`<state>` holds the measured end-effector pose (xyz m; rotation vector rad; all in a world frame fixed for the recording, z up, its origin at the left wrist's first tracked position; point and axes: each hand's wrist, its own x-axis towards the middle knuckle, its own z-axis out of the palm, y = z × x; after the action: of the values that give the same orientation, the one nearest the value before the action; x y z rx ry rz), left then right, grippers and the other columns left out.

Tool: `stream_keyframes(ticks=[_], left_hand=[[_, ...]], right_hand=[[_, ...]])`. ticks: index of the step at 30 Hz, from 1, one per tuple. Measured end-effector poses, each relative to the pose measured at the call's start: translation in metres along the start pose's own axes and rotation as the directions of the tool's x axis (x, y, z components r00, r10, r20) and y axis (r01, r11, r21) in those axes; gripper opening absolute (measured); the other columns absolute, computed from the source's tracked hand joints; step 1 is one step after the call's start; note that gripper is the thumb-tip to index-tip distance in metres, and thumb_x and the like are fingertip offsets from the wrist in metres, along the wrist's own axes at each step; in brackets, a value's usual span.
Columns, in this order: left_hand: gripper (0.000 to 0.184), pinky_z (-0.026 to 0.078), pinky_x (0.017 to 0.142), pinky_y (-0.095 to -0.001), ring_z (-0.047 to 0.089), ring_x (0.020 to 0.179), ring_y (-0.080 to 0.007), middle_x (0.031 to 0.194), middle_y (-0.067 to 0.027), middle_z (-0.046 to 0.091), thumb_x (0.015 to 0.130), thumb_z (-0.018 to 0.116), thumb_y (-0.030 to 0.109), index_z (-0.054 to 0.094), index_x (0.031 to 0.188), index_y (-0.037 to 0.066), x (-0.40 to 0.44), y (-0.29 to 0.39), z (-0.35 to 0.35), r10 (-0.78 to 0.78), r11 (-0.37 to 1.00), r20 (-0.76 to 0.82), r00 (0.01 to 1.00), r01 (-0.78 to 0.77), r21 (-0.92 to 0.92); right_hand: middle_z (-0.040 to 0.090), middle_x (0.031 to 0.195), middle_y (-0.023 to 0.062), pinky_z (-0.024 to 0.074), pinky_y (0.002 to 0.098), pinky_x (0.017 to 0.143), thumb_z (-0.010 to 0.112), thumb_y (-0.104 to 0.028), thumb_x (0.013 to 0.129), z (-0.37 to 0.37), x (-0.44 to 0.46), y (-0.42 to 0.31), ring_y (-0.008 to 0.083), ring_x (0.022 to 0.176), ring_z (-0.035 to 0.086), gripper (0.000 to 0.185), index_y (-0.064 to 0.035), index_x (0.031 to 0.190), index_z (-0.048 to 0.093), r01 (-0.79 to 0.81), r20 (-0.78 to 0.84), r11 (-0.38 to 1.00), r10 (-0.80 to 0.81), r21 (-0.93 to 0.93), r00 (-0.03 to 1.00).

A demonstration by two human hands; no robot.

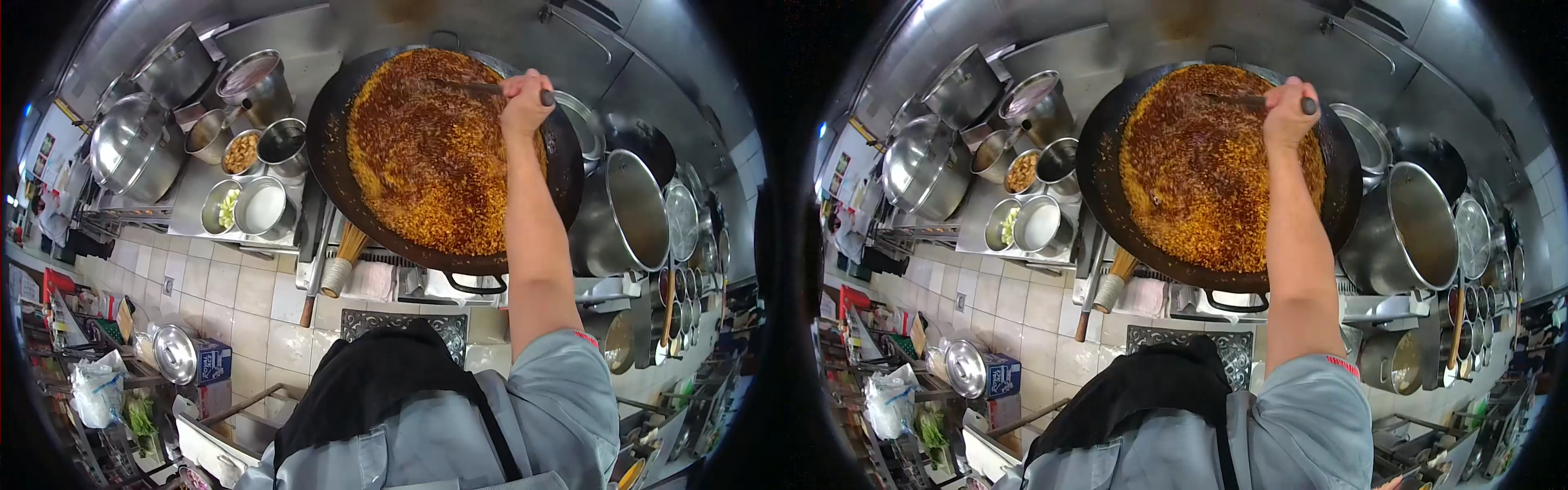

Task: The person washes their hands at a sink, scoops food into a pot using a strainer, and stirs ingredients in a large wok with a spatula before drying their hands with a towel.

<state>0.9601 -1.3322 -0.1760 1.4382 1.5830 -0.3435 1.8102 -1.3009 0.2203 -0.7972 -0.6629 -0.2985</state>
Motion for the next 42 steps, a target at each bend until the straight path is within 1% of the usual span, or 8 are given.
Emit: stream_keyframes(ticks=[6, 13, 20, 24, 28, 34, 39, 42], left_hand=[[0.041, 0.053, 0.088, -0.048, 0.067, 0.106, -0.037, 0.117, -0.0257, 0.069, 0.097, 0.058, 0.04, 0.067, 0.116, 0.004, 0.006, -0.006, 0.0, 0.016, 1.0, -0.009, 1.0, -0.016, -0.005], [0.042, 0.053, 0.089, -0.0483, 0.066, 0.108, -0.0381, 0.118, -0.026, 0.069, 0.098, 0.057, 0.04, 0.066, 0.119, 0.005, 0.022, -0.031, -0.01, 0.06, 0.998, -0.001, 0.998, -0.06, 0.011], [0.043, 0.053, 0.09, -0.0487, 0.066, 0.11, -0.0393, 0.119, -0.0263, 0.068, 0.098, 0.056, 0.04, 0.065, 0.121, 0.005, 0.054, -0.064, -0.032, 0.136, 0.987, 0.038, 0.99, -0.139, 0.081], [0.044, 0.053, 0.091, -0.0489, 0.065, 0.111, -0.0399, 0.12, -0.0265, 0.068, 0.099, 0.055, 0.041, 0.065, 0.122, 0.005, 0.077, -0.074, -0.047, 0.168, 0.977, 0.056, 0.984, -0.174, 0.12], [0.044, 0.053, 0.091, -0.0491, 0.065, 0.112, -0.0406, 0.121, -0.0266, 0.068, 0.099, 0.055, 0.041, 0.064, 0.124, 0.005, 0.101, -0.081, -0.062, 0.21, 0.96, 0.082, 0.974, -0.221, 0.171], [0.045, 0.052, 0.092, -0.0494, 0.065, 0.114, -0.0415, 0.122, -0.0269, 0.068, 0.1, 0.054, 0.041, 0.064, 0.126, 0.005, 0.128, -0.072, -0.083, 0.29, 0.898, 0.139, 0.947, -0.32, 0.302], [0.047, 0.051, 0.091, -0.0502, 0.065, 0.113, -0.0435, 0.122, -0.0271, 0.068, 0.102, 0.051, 0.044, 0.064, 0.126, 0.005, 0.14, -0.061, -0.086, 0.493, 0.689, 0.2, 0.847, -0.52, 0.505], [0.046, 0.051, 0.09, -0.0498, 0.065, 0.111, -0.0448, 0.118, -0.0276, 0.069, 0.1, 0.055, 0.045, 0.067, 0.121, 0.006, 0.147, -0.056, -0.088, 0.47, 0.659, 0.26, 0.843, -0.532, 0.532]], right_hand=[[0.049, 0.054, 0.0092, 0.049, 0.0393, 0.054, 0.054, -0.015, 0.1, 0.004, 0.045, -0.008, 0.0205, 0.047, 0.049, 0.034, -0.0046, 0.068, 0.047, -0.141, -0.137, 0.99, 0.139, -0.006, 0.981], [0.044, 0.053, 0.0064, 0.0475, 0.0396, 0.05, 0.057, -0.012, 0.097, 0.001, 0.008, -0.044, 0.019, 0.045, 0.047, 0.026, -0.0042, 0.074, 0.048, -0.23, -0.148, 0.971, 0.238, 0.067, 0.96], [0.043, 0.054, 0.0051, 0.048, 0.0413, 0.049, 0.056, -0.012, 0.098, -0.013, -0.035, -0.108, 0.019, 0.045, 0.045, 0.029, -0.0074, 0.071, 0.047, -0.283, -0.195, 0.957, 0.29, 0.061, 0.937], [0.041, 0.053, 0.0052, 0.0484, 0.0439, 0.054, 0.056, -0.013, 0.098, -0.024, -0.06, -0.149, 0.02, 0.046, 0.044, 0.032, -0.0101, 0.068, 0.045, -0.323, -0.215, 0.943, 0.334, 0.085, 0.918], [0.038, 0.057, 0.0036, 0.0478, 0.0455, 0.064, 0.057, -0.02, 0.097, -0.018, -0.084, -0.2, 0.0206, 0.053, 0.041, 0.035, -0.0114, 0.066, 0.042, -0.4, -0.262, 0.914, 0.403, 0.068, 0.877], [0.038, 0.057, 0.0019, 0.0445, 0.0437, 0.064, 0.059, -0.024, 0.097, 0.004, -0.1, -0.255, 0.0188, 0.053, 0.04, 0.036, -0.0133, 0.066, 0.043, -0.409, -0.18, 0.911, 0.41, 0.04, 0.894], [0.038, 0.053, 0.0024, 0.0436, 0.0423, 0.058, 0.06, -0.022, 0.098, 0.031, -0.105, -0.299, 0.0185, 0.048, 0.04, 0.037, -0.0124, 0.066, 0.044, -0.361, -0.06, 0.932, 0.363, 0.042, 0.93], [0.039, 0.052, 0.003, 0.0412, 0.0404, 0.055, 0.061, -0.021, 0.098, 0.05, -0.107, -0.335, 0.0171, 0.046, 0.039, 0.038, -0.0118, 0.066, 0.044, -0.31, 0.044, 0.951, 0.31, 0.001, 0.95]])
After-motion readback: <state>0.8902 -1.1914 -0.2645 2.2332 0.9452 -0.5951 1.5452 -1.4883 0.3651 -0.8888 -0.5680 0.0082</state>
